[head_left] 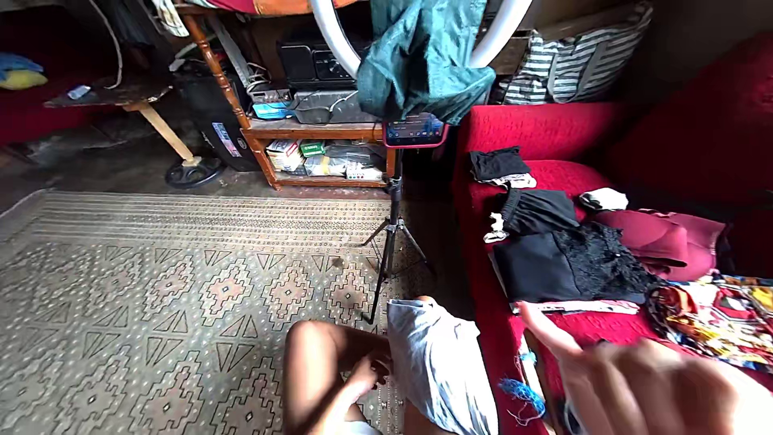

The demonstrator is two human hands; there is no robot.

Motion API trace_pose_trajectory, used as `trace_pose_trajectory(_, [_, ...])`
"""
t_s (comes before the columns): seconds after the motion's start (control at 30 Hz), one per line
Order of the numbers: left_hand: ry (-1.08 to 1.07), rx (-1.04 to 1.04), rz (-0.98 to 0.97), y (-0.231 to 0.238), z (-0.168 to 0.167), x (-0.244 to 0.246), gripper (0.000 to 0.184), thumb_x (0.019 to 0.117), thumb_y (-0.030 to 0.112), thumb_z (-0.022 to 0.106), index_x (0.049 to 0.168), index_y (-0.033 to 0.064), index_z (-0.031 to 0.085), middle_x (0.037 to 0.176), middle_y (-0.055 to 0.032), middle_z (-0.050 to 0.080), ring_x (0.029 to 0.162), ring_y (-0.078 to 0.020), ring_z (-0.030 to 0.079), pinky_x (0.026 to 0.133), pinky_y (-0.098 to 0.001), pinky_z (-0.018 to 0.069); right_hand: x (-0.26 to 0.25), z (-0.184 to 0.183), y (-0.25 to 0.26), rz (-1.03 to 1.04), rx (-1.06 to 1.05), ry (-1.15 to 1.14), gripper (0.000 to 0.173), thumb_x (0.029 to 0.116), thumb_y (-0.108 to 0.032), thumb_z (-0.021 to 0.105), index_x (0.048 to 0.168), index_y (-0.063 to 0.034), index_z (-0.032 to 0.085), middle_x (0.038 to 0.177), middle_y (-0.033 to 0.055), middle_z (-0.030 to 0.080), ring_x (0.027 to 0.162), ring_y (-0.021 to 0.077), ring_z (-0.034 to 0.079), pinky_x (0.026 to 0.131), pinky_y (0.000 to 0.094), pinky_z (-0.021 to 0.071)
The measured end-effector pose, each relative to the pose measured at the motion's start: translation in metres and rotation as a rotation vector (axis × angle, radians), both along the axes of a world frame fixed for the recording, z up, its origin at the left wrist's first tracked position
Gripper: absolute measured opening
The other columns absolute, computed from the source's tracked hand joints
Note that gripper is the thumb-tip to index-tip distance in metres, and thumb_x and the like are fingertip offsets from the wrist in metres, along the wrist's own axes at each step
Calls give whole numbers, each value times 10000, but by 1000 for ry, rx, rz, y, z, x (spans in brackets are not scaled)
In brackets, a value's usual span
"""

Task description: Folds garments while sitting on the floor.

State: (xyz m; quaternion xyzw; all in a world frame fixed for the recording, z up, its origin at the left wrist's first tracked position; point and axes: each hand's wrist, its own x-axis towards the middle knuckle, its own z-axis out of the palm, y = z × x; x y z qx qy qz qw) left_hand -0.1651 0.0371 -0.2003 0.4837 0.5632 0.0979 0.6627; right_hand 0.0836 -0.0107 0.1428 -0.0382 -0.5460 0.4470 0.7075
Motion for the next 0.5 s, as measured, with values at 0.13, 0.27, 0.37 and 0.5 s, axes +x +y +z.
trace_pose_trajectory(0.13, [144, 16, -6, 6, -17, -15, 385, 1014, 158, 570, 1381, 39, 566, 1254, -177, 669, 1048, -301, 692, 908, -501, 567, -17, -22, 21, 226, -288, 272, 130, 980, -162, 576, 896, -104, 656, 621, -61, 556, 679, 98, 645, 1090, 495, 484])
trace_pose_trajectory(0.27, [90, 27, 24, 10, -17, -7, 373, 1029, 161, 562, 1380, 33, 562, 1236, -178, 678, 1039, -298, 702, 896, -497, 576, -14, -19, 13, 193, -354, 331, 49, 905, -64, 679, 951, -65, 697, 788, 14, 681, 856, 167, 716, 1044, 450, 541])
trace_pose_trajectory(0.37, [74, 24, -14, 12, -21, -5, 362, 1027, 134, 553, 1376, 38, 563, 1231, -183, 673, 1012, -296, 702, 871, -490, 578, -12, -16, 12, 199, -351, 263, 79, 895, -25, 685, 959, -69, 691, 836, 28, 704, 901, 182, 724, 1045, 441, 540])
trace_pose_trajectory(0.5, [87, 14, -17, 16, -24, -7, 360, 1025, 137, 560, 1372, 43, 567, 1221, -173, 681, 1010, -288, 704, 865, -484, 578, -15, -22, 14, 184, -367, 207, 50, 917, -61, 681, 951, -98, 683, 805, -3, 687, 888, 164, 716, 1058, 448, 523])
